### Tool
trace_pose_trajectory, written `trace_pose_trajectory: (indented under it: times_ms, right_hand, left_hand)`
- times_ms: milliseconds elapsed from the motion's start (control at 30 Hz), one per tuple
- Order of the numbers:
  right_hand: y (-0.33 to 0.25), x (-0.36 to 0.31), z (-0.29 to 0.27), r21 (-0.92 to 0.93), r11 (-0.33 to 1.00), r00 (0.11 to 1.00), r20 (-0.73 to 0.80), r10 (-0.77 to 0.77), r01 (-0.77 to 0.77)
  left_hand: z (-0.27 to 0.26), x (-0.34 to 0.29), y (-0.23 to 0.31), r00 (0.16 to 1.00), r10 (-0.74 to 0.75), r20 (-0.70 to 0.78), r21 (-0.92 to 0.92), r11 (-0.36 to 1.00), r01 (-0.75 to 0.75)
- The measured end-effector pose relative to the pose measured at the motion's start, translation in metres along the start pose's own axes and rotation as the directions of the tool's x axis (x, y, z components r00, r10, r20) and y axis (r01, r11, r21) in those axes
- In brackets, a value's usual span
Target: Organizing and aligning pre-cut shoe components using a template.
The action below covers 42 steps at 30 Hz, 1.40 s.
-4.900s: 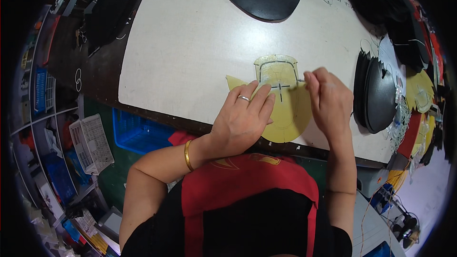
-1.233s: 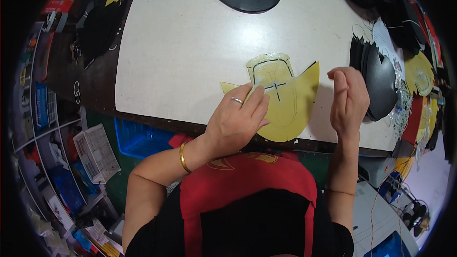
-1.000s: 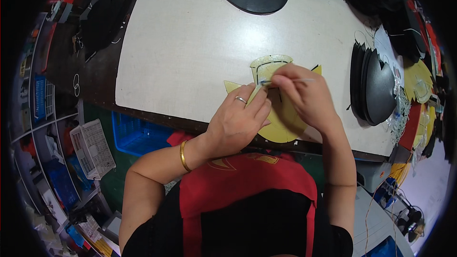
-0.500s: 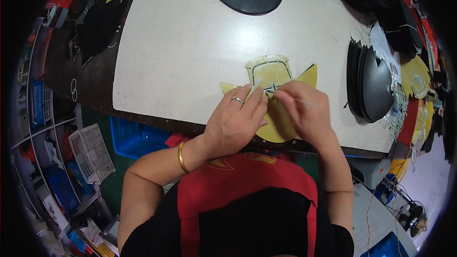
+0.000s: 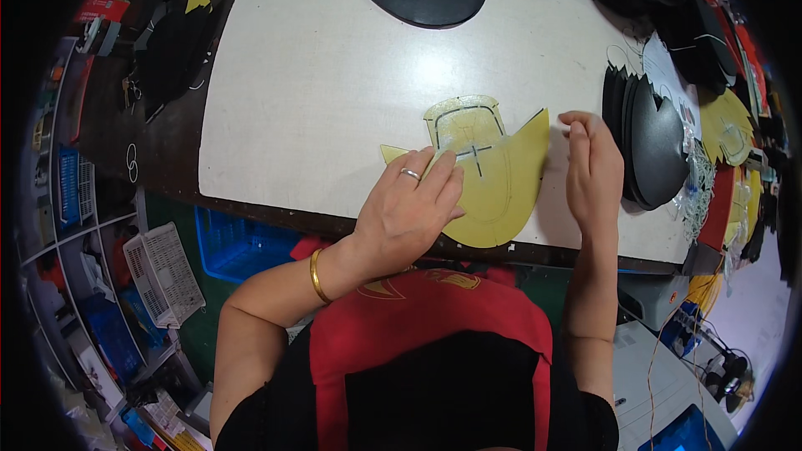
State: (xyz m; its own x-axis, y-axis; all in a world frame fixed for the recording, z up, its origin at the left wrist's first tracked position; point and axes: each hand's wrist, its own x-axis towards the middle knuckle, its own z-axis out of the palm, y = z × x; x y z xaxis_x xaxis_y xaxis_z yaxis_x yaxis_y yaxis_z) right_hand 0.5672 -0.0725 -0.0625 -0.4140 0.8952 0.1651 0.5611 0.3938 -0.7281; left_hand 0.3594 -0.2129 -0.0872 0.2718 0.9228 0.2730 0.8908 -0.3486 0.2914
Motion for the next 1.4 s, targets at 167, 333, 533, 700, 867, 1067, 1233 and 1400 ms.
trace_pose_trajectory:
  times_ms: [167, 333, 533, 700, 867, 1067, 1233, 1400]
  right_hand:
    - [0.012, -0.009, 0.013, -0.266, 0.959, 0.985, 0.107, 0.132, -0.1]
    - [0.018, -0.027, -0.02, 0.04, 0.992, 0.973, -0.204, -0.108, 0.119]
    - [0.169, -0.006, -0.187, 0.144, 0.973, 0.786, -0.574, 0.231, -0.181]
    - [0.163, -0.036, -0.2, 0.261, 0.923, 0.72, -0.578, 0.384, -0.283]
    - [0.073, -0.042, -0.132, 0.25, 0.968, 0.699, -0.686, 0.2, -0.031]
    - [0.028, -0.024, -0.033, 0.322, 0.917, 0.972, 0.052, 0.23, -0.234]
    - [0.018, -0.022, -0.003, 0.063, 0.953, 0.955, 0.038, 0.294, -0.296]
    - [0.021, -0.026, 0.005, -0.048, 0.962, 0.963, 0.008, 0.269, -0.269]
  left_hand:
    - [0.007, 0.002, 0.0, 1.0, -0.01, 0.022, 0.05, 0.999, 0.009]
    - [0.004, 0.024, -0.041, 0.983, 0.119, -0.142, -0.131, 0.982, -0.138]
    - [0.014, 0.109, -0.135, 0.956, 0.079, -0.284, 0.308, 0.951, 0.013]
    - [0.007, 0.117, -0.158, 0.984, 0.075, -0.164, 0.381, 0.925, -0.007]
    - [0.008, 0.063, -0.066, 0.879, 0.45, -0.159, -0.028, 0.887, -0.46]
    - [-0.005, 0.011, -0.01, 0.898, 0.425, -0.113, -0.234, 0.867, -0.44]
    - [-0.002, 0.023, -0.024, 0.983, 0.081, -0.166, -0.048, 0.995, -0.09]
    - [0.004, 0.019, -0.024, 0.993, 0.037, -0.114, -0.142, 0.988, -0.053]
